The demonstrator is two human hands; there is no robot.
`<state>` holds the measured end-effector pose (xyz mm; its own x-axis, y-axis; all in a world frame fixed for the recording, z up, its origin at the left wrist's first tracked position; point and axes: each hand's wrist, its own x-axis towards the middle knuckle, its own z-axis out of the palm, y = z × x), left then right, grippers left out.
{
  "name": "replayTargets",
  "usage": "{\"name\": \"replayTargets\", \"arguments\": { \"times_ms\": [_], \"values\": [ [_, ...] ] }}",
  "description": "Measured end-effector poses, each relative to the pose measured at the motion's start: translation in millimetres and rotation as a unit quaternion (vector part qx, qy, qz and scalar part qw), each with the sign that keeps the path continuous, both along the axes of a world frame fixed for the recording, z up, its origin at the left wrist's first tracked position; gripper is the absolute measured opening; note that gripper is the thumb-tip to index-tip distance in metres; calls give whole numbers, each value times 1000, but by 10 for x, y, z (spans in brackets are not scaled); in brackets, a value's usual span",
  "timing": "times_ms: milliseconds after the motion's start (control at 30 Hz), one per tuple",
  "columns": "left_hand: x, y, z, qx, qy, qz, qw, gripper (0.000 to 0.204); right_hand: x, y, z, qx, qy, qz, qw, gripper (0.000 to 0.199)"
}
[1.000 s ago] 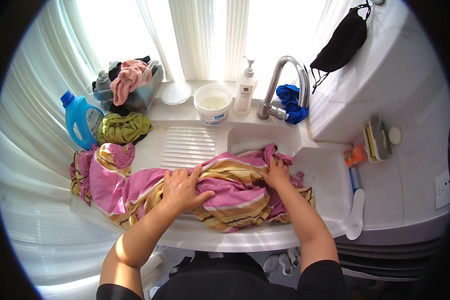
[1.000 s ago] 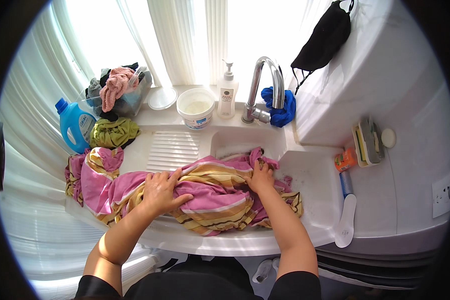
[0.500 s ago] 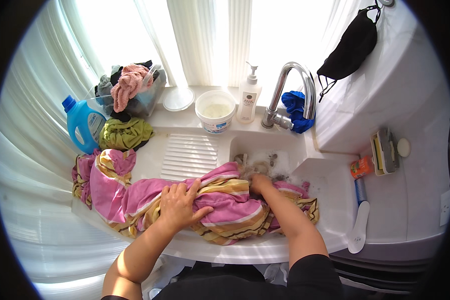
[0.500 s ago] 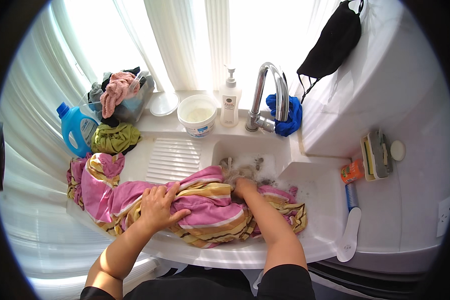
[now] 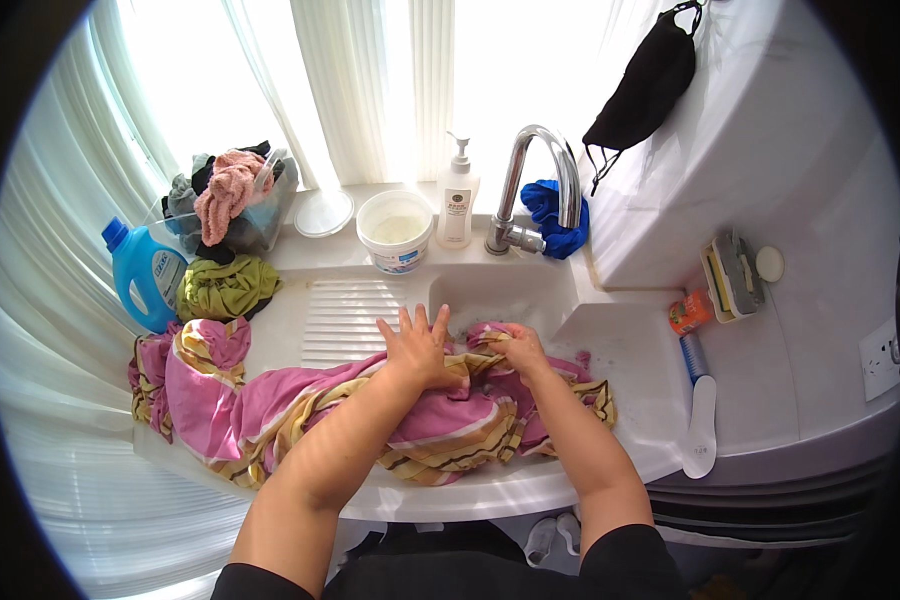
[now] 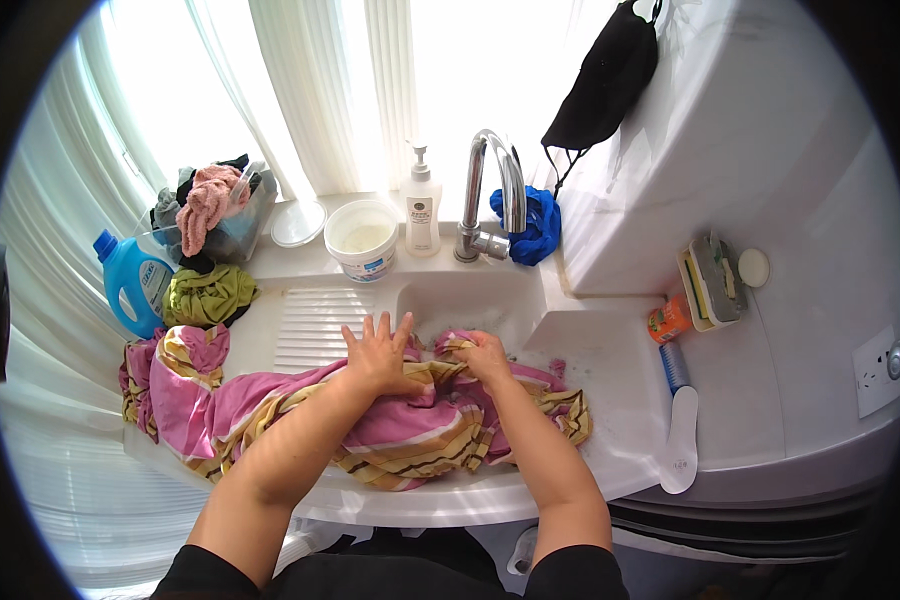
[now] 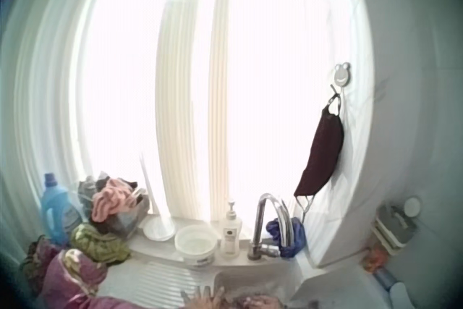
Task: The person washes a piece of pink and yellow striped fabric in a sink by hand, scrubbing it against a built-in washboard and dipping it into soapy water.
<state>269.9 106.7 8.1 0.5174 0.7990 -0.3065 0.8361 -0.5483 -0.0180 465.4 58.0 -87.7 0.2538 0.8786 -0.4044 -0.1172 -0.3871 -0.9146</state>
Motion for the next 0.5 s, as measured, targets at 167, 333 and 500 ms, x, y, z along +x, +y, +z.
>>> {"name": "replayTargets", "arguments": {
  "times_ms": [167, 333, 500],
  "values": [
    [-989, 137, 144, -136, -62, 94, 984, 111, -19, -123, 1316, 204, 163, -1, 965, 34],
    [-1668, -151, 338, 20, -153, 100, 983, 43, -593, 28, 1712, 264, 240, 46, 933, 38],
    [-2676, 250, 175, 197, -217, 117, 949, 37, -1207, 91, 1553, 208, 221, 174, 937, 44]
  ]
}}
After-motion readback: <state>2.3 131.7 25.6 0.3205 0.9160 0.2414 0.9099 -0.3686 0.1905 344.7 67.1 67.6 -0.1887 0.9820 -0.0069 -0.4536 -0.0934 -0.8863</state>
